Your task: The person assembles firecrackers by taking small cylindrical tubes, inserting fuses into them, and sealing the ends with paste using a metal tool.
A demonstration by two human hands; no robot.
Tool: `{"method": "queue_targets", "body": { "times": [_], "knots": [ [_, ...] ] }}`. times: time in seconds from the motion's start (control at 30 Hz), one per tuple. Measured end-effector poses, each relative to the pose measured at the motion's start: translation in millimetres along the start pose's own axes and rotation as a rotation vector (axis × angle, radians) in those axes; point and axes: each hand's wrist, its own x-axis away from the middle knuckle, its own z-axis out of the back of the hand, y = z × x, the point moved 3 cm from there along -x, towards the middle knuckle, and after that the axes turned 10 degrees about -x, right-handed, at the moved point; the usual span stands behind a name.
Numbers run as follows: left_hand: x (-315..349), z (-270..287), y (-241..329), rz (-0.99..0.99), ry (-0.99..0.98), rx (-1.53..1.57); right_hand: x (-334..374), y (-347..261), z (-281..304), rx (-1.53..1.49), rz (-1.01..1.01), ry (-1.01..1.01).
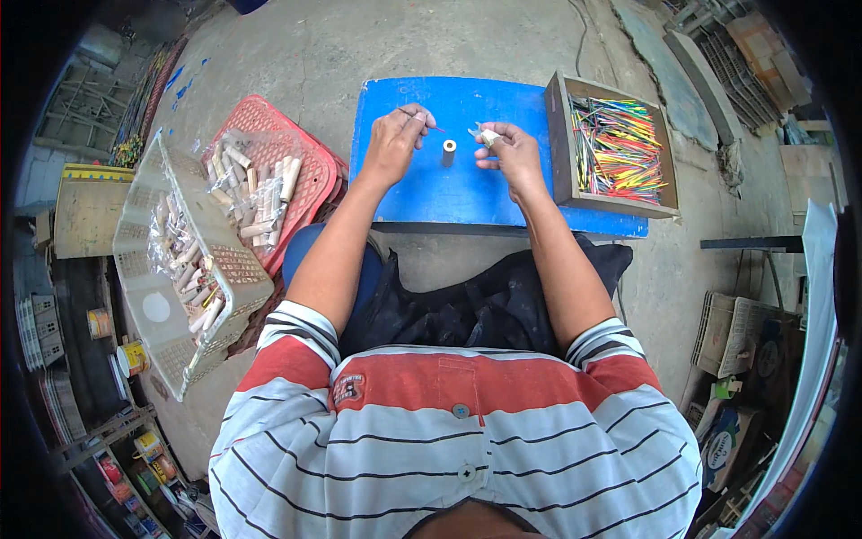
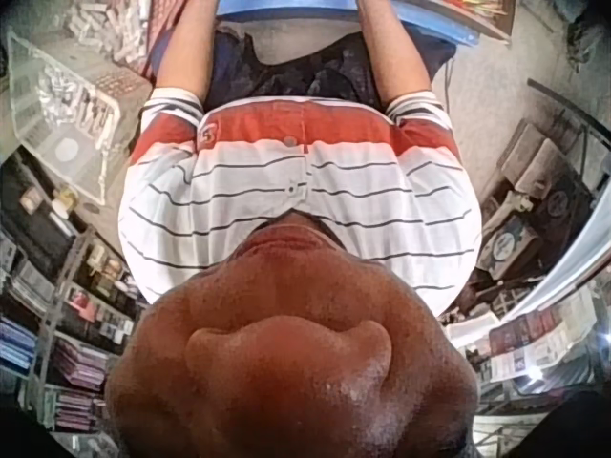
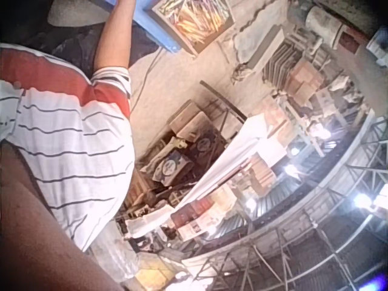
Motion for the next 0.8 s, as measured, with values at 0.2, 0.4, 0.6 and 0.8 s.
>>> {"method": "queue_targets", "body": {
  "times": [0.2,0.4,0.6,0.8],
  "knots": [
    [-2,-5,2,0.006,-0.056,-0.047,-4,13,0,0.575,0.313,-0.068],
    [-2,-10,5,-0.162,-0.069,-0.223,3,17,-16,0.844,0.508,-0.127],
    [-6,-19,3,-0.136,-0.129,-0.379,1,21,-17,0.870,0.557,-0.128],
    [-6,-23,-3,-0.233,-0.117,-0.443,4,21,-22,0.878,0.525,-0.138]
  ]
}}
